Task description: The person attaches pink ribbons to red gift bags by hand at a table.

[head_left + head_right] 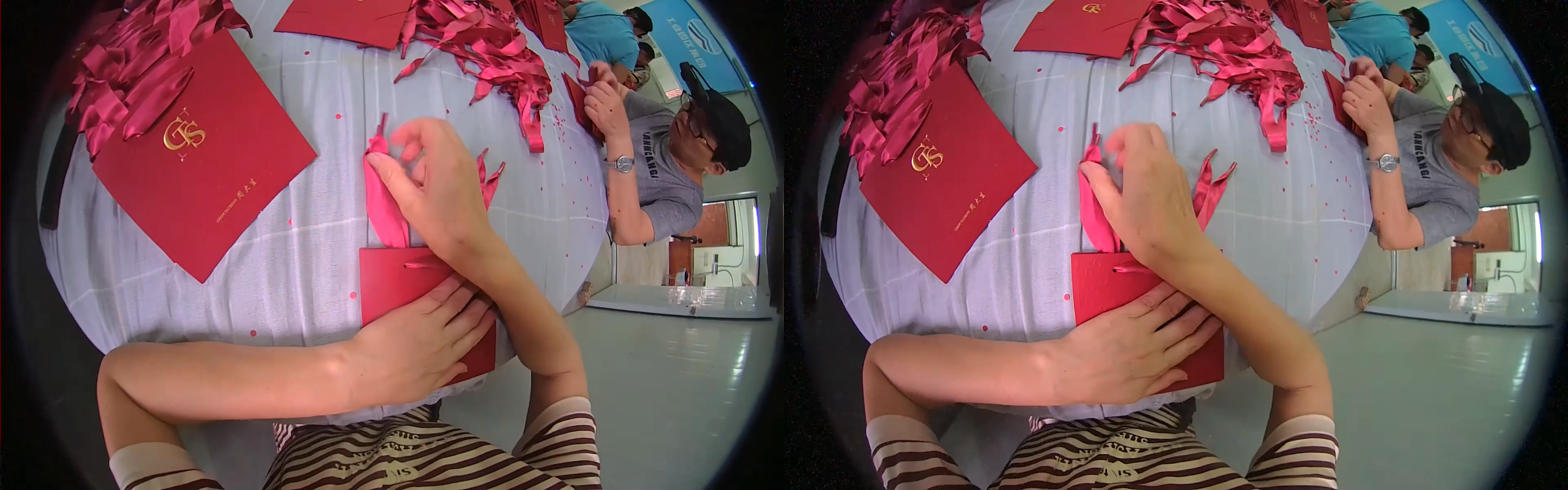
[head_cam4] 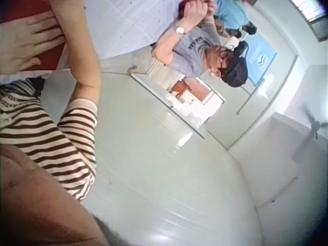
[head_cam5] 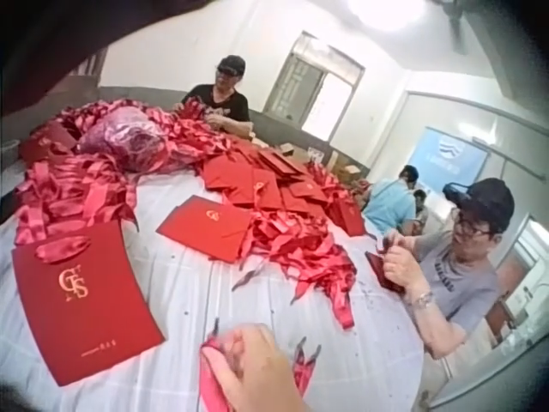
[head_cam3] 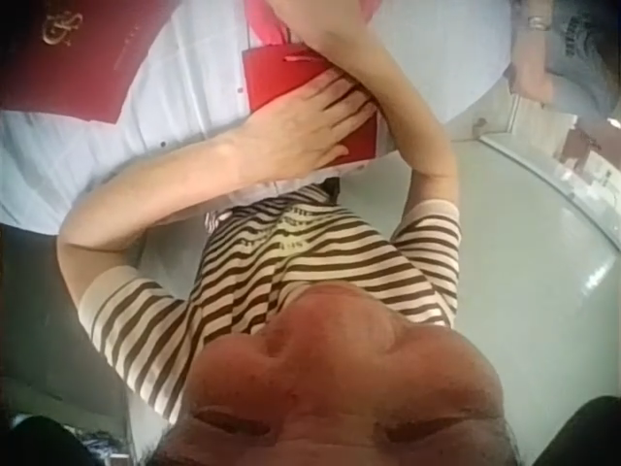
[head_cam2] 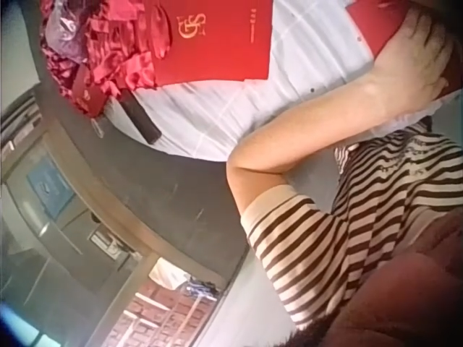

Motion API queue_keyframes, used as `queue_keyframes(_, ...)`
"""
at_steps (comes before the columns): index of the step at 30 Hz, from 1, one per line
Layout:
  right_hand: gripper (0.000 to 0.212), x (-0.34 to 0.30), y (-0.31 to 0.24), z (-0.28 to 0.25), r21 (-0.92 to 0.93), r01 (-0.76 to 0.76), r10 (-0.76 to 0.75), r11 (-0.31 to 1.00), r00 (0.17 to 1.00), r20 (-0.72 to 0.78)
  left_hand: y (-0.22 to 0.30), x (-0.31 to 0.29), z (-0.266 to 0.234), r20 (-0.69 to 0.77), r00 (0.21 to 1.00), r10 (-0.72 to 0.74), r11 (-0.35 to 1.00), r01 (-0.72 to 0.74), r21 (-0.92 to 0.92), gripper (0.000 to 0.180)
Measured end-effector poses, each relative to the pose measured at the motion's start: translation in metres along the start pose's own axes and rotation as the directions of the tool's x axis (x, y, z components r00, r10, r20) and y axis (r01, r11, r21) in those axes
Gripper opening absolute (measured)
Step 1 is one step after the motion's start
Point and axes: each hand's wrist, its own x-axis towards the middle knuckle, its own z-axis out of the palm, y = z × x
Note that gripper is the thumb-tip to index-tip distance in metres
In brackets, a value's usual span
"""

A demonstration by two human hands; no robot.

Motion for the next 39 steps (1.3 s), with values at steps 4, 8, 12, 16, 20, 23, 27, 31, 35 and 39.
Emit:
queue_keyframes(4,0.016,0.005,-0.005,-0.015,0.152,-0.132,0.120,0.980,0.989,0.083,-0.001,0.000,-0.004,0.005,1.000,0.008,0.999,-0.008,0.037,0.060)
queue_keyframes(8,0.015,-0.001,-0.002,-0.015,0.057,0.204,-0.211,0.977,0.959,0.187,0.004,0.004,-0.012,0.047,0.999,0.008,1.000,-0.009,0.003,0.062)
queue_keyframes(12,0.016,0.008,0.007,-0.038,0.077,0.118,-0.127,0.990,0.983,0.132,0.001,0.010,-0.015,0.081,0.997,-0.001,0.999,0.004,-0.033,0.062)
queue_keyframes(16,0.014,0.004,0.016,-0.103,0.084,-0.108,0.108,0.991,0.994,0.008,0.003,0.013,-0.022,0.106,0.994,0.003,0.999,0.002,-0.039,0.062)
queue_keyframes(20,0.015,-0.051,0.009,-0.131,-0.015,-0.506,0.492,0.862,0.831,0.260,0.001,0.009,-0.023,0.066,0.998,-0.016,0.997,0.020,-0.071,0.061)
queue_keyframes(23,0.017,-0.094,0.006,-0.114,0.066,-0.369,0.359,0.927,0.925,0.124,0.003,0.012,-0.025,0.040,0.999,-0.019,0.997,0.022,-0.075,0.060)
queue_keyframes(27,0.020,-0.104,0.000,-0.093,0.064,-0.289,0.291,0.955,0.956,-0.030,0.003,0.004,-0.024,-0.014,1.000,-0.023,0.998,0.022,-0.067,0.057)
queue_keyframes(31,0.026,-0.105,0.001,-0.095,0.268,-0.395,0.416,0.878,0.909,-0.022,0.009,0.010,-0.018,-0.082,0.996,0.043,0.999,-0.045,-0.015,0.057)
queue_keyframes(35,0.024,-0.105,-0.002,-0.114,0.557,-0.446,0.506,0.700,0.861,0.054,0.018,0.015,-0.029,-0.150,0.982,0.112,0.993,-0.115,-0.012,0.057)
queue_keyframes(39,0.018,-0.075,-0.023,-0.176,0.319,-0.229,0.313,0.920,0.918,-0.242,0.028,0.007,-0.065,-0.373,0.913,0.168,0.965,-0.229,-0.126,0.057)
